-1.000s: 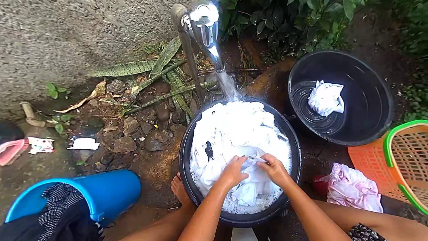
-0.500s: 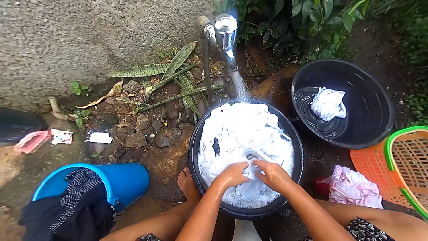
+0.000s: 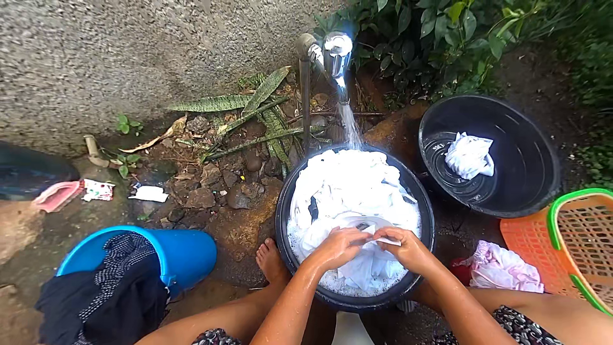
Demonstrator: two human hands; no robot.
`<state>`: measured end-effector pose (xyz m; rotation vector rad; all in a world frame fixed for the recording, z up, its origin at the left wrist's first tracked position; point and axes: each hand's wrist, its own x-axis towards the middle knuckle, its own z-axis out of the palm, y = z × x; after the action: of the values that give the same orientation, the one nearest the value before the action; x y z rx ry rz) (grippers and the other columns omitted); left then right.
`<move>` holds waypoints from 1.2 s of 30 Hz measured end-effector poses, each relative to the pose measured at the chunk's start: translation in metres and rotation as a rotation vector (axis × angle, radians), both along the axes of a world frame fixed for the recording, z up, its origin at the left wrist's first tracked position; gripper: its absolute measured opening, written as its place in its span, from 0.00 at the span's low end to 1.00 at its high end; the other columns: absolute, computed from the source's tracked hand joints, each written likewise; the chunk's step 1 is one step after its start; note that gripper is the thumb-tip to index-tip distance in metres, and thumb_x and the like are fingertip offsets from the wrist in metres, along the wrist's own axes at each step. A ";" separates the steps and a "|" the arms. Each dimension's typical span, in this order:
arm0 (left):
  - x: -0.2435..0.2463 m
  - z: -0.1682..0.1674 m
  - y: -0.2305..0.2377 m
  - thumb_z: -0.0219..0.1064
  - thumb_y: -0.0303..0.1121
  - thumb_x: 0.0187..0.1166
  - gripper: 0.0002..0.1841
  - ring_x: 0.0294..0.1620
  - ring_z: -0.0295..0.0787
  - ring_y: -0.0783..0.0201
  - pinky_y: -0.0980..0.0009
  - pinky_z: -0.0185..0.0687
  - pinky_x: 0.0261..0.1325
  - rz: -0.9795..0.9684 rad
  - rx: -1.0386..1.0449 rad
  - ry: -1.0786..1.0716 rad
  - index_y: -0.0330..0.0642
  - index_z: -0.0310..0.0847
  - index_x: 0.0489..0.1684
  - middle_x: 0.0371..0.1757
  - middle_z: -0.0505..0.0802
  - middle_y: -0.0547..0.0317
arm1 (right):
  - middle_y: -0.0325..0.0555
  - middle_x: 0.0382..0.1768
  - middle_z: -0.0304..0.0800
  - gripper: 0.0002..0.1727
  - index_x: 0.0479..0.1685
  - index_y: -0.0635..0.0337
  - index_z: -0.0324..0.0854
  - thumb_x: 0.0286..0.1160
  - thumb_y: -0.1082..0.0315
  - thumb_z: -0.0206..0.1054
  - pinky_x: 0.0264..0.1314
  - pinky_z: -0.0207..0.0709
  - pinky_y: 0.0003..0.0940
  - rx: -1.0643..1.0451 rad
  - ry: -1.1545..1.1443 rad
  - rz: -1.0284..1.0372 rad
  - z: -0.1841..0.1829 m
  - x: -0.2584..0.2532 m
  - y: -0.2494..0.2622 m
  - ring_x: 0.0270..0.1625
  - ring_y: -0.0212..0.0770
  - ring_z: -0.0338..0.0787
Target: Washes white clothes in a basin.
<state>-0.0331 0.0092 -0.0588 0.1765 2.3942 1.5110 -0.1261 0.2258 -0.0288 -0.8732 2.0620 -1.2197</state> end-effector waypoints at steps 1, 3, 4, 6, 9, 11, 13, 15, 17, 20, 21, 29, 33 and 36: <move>0.000 -0.001 -0.005 0.58 0.34 0.86 0.19 0.70 0.84 0.53 0.49 0.69 0.79 -0.026 0.035 -0.046 0.41 0.85 0.70 0.65 0.90 0.45 | 0.48 0.48 0.93 0.11 0.49 0.67 0.90 0.77 0.74 0.63 0.61 0.81 0.23 -0.008 0.002 -0.016 0.002 -0.002 0.001 0.51 0.26 0.88; 0.002 -0.001 -0.010 0.59 0.36 0.86 0.18 0.58 0.86 0.58 0.59 0.77 0.68 -0.024 0.119 -0.117 0.38 0.86 0.67 0.59 0.91 0.44 | 0.48 0.47 0.92 0.12 0.49 0.64 0.92 0.74 0.70 0.66 0.61 0.78 0.24 0.008 0.034 -0.006 0.004 -0.004 0.002 0.53 0.28 0.86; 0.003 0.000 -0.010 0.59 0.35 0.85 0.19 0.55 0.85 0.60 0.61 0.76 0.64 -0.017 0.149 -0.144 0.40 0.84 0.69 0.60 0.90 0.45 | 0.48 0.46 0.91 0.13 0.49 0.63 0.92 0.72 0.68 0.69 0.60 0.77 0.27 0.030 0.059 0.020 0.004 -0.003 0.002 0.53 0.31 0.85; 0.003 0.005 -0.008 0.59 0.34 0.83 0.25 0.57 0.83 0.58 0.59 0.74 0.65 -0.042 0.154 -0.195 0.43 0.76 0.81 0.67 0.88 0.42 | 0.52 0.46 0.92 0.13 0.49 0.63 0.92 0.71 0.66 0.71 0.61 0.79 0.34 0.090 0.134 0.068 0.004 0.001 0.001 0.53 0.40 0.88; 0.005 0.002 0.004 0.68 0.39 0.78 0.26 0.67 0.78 0.48 0.49 0.70 0.72 -0.015 0.083 -0.153 0.42 0.81 0.76 0.67 0.84 0.39 | 0.58 0.44 0.93 0.13 0.45 0.67 0.91 0.76 0.65 0.69 0.61 0.81 0.42 0.170 0.199 0.048 0.008 0.006 -0.004 0.51 0.47 0.91; 0.007 -0.004 0.013 0.68 0.43 0.78 0.21 0.85 0.63 0.43 0.39 0.54 0.84 0.061 0.061 -0.060 0.44 0.89 0.66 0.82 0.76 0.42 | 0.51 0.40 0.91 0.13 0.46 0.66 0.89 0.79 0.64 0.66 0.53 0.80 0.34 0.205 0.077 -0.023 0.011 0.006 -0.006 0.44 0.37 0.88; 0.006 -0.006 0.018 0.62 0.43 0.84 0.18 0.94 0.50 0.45 0.32 0.34 0.89 0.112 0.043 0.030 0.43 0.91 0.59 0.86 0.74 0.49 | 0.41 0.34 0.87 0.10 0.46 0.63 0.87 0.80 0.65 0.66 0.43 0.82 0.25 0.171 -0.140 -0.114 0.014 0.006 -0.007 0.35 0.28 0.86; 0.005 -0.001 0.017 0.58 0.39 0.86 0.17 0.89 0.63 0.48 0.29 0.28 0.89 0.136 0.010 0.106 0.41 0.92 0.56 0.74 0.87 0.52 | 0.38 0.34 0.87 0.08 0.44 0.61 0.86 0.79 0.66 0.67 0.42 0.86 0.25 0.147 -0.297 -0.168 0.016 0.006 -0.008 0.34 0.27 0.89; 0.004 0.003 0.014 0.59 0.36 0.86 0.15 0.75 0.82 0.51 0.34 0.37 0.89 0.132 -0.041 0.171 0.39 0.91 0.55 0.58 0.95 0.51 | 0.40 0.36 0.88 0.09 0.46 0.62 0.86 0.81 0.65 0.68 0.44 0.86 0.27 0.232 -0.303 -0.120 0.022 0.002 -0.008 0.35 0.28 0.89; 0.006 0.005 0.015 0.66 0.40 0.82 0.14 0.67 0.84 0.49 0.41 0.54 0.84 0.244 -0.148 0.222 0.42 0.91 0.53 0.55 0.93 0.48 | 0.41 0.34 0.88 0.12 0.48 0.64 0.88 0.84 0.63 0.65 0.44 0.81 0.27 0.323 -0.213 -0.045 0.025 -0.001 -0.008 0.34 0.27 0.85; 0.005 0.005 0.016 0.67 0.41 0.81 0.14 0.68 0.82 0.46 0.41 0.58 0.81 0.301 -0.186 0.238 0.44 0.91 0.53 0.56 0.91 0.46 | 0.40 0.34 0.87 0.12 0.47 0.64 0.88 0.83 0.64 0.65 0.44 0.82 0.26 0.293 -0.226 -0.070 0.023 -0.001 -0.007 0.34 0.26 0.86; 0.010 0.004 0.049 0.62 0.33 0.83 0.15 0.55 0.93 0.57 0.61 0.85 0.64 0.582 0.036 0.218 0.30 0.86 0.57 0.49 0.95 0.47 | 0.39 0.32 0.88 0.05 0.44 0.63 0.82 0.81 0.74 0.61 0.41 0.88 0.30 -0.062 -0.576 -0.423 0.012 0.013 -0.017 0.31 0.32 0.89; 0.006 0.010 0.056 0.67 0.29 0.81 0.14 0.46 0.89 0.68 0.71 0.85 0.55 0.736 0.592 -0.167 0.30 0.79 0.58 0.46 0.91 0.52 | 0.37 0.32 0.89 0.04 0.44 0.61 0.81 0.79 0.73 0.61 0.42 0.88 0.29 -0.118 -0.548 -0.407 0.008 0.017 -0.016 0.33 0.31 0.90; 0.003 0.012 0.047 0.66 0.30 0.84 0.07 0.36 0.86 0.69 0.72 0.84 0.44 0.755 0.781 -0.372 0.33 0.82 0.47 0.37 0.88 0.58 | 0.35 0.33 0.87 0.06 0.46 0.60 0.81 0.80 0.68 0.62 0.44 0.85 0.26 -0.057 -0.366 -0.279 0.002 0.017 -0.013 0.35 0.28 0.88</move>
<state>-0.0303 0.0559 -0.0472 -0.8542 1.5140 2.4623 -0.1089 0.2125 -0.0268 -0.3554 1.8956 -1.4677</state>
